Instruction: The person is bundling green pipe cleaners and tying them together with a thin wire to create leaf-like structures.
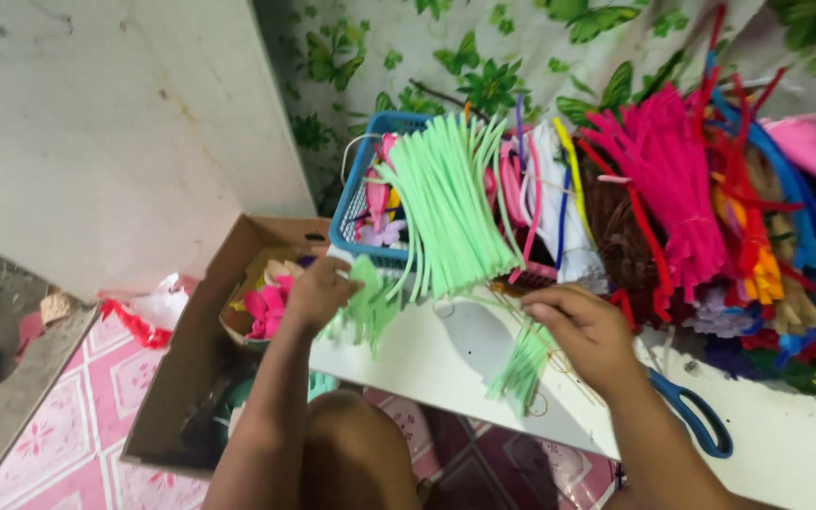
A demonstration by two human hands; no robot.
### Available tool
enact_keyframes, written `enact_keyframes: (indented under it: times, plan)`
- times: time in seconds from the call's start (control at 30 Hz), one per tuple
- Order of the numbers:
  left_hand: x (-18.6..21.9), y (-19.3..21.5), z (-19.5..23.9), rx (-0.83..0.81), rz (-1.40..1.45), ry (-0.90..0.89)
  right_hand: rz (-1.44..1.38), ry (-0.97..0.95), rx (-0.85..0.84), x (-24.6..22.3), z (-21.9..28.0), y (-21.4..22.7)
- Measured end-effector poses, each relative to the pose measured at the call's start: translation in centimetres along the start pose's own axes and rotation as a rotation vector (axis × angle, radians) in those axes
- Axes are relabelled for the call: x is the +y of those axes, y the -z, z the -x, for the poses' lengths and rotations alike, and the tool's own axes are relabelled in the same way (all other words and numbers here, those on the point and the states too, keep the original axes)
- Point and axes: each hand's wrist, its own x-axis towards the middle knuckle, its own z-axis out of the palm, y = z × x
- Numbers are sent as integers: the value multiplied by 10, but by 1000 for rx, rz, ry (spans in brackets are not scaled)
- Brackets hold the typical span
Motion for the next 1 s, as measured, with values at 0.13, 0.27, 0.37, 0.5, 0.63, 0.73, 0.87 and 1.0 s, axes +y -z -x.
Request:
enact_keyframes:
  times: [0.13, 0.27, 0.37, 0.5, 0.63, 0.73, 0.87, 1.0]
  plan:
    - [-36, -23, -23, -25, -151, 52, 99, 53, 36, -3, -26, -26]
    - [-32, -29, -18, 58, -288, 81, 473, 23, -83, 6, -62, -53]
    - [-13, -21, -1, 113, -350, 36, 731, -74, -210, 19, -90, -70]
    - [3, -14, 19, 183, -306, -81, 864, -264, -353, 19, -106, -79]
    - [26, -14, 32, 229, -253, -123, 745, -432, -359, 27, -110, -76]
    - [66, -12, 47, 229, -158, -184, 651, -513, -283, 40, -113, -70]
    - [100, -15, 64, 196, -61, -336, 434, -534, -248, 44, -111, -67]
    - [126, -19, 79, 147, -33, -413, 384, -521, -196, 26, -106, -57]
